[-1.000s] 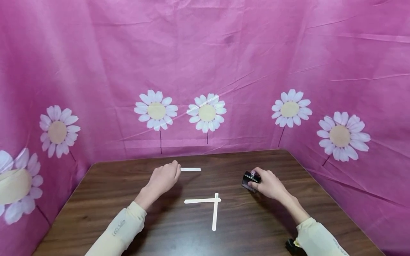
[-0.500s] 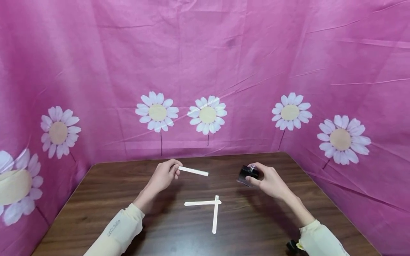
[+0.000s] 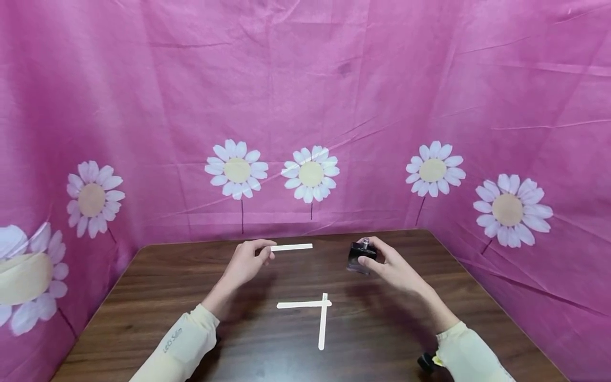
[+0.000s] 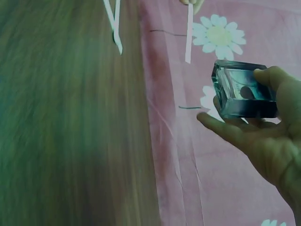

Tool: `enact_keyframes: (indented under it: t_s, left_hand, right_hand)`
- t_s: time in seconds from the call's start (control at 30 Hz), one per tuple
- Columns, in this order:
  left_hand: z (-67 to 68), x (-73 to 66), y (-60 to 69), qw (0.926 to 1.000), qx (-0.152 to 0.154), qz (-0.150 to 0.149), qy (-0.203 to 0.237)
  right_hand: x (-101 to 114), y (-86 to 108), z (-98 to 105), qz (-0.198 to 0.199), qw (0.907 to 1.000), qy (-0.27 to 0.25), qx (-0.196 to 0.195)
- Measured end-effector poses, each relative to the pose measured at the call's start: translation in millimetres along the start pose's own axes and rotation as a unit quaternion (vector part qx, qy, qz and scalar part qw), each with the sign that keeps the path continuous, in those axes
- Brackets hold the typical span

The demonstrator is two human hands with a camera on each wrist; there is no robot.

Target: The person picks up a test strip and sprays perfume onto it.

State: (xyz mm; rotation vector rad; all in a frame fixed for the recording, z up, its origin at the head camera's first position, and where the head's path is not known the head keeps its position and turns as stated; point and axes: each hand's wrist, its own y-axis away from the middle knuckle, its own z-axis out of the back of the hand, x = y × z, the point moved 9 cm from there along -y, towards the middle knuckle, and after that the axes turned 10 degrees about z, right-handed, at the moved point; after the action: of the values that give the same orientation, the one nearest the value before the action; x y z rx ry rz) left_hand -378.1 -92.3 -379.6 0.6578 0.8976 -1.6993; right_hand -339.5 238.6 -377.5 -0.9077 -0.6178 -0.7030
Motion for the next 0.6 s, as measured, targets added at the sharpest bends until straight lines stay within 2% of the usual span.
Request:
enact_keyframes:
  t_s: [0.13, 0.33, 0.47, 0.6]
  left_hand:
    - [0.2, -0.3, 1.5, 1.0, 0.0, 0.006, 0.007]
    - [-2.3, -2.9, 2.8, 0.9998, 0.002, -0.001, 0.018]
    - [-2.4, -3.5, 3.8, 0.9998, 0.0, -0.001, 0.018]
    - [2.2, -3.6, 4.0, 0.9998, -0.01, -0.002, 0.017]
  right_hand:
    - [-2.3, -8.5, -7.4, -0.012, 0.9977, -0.065, -0.012]
    - [-9.0, -22.8, -19.1, -0.012, 0.9838, -0.173, -0.046]
    - [-11.0, -28.6, -24.0, -0.017, 0.9783, -0.192, -0.076]
    - [-6.9, -33.2, -25.6, -0.032, 0.9659, -0.231, -0.113]
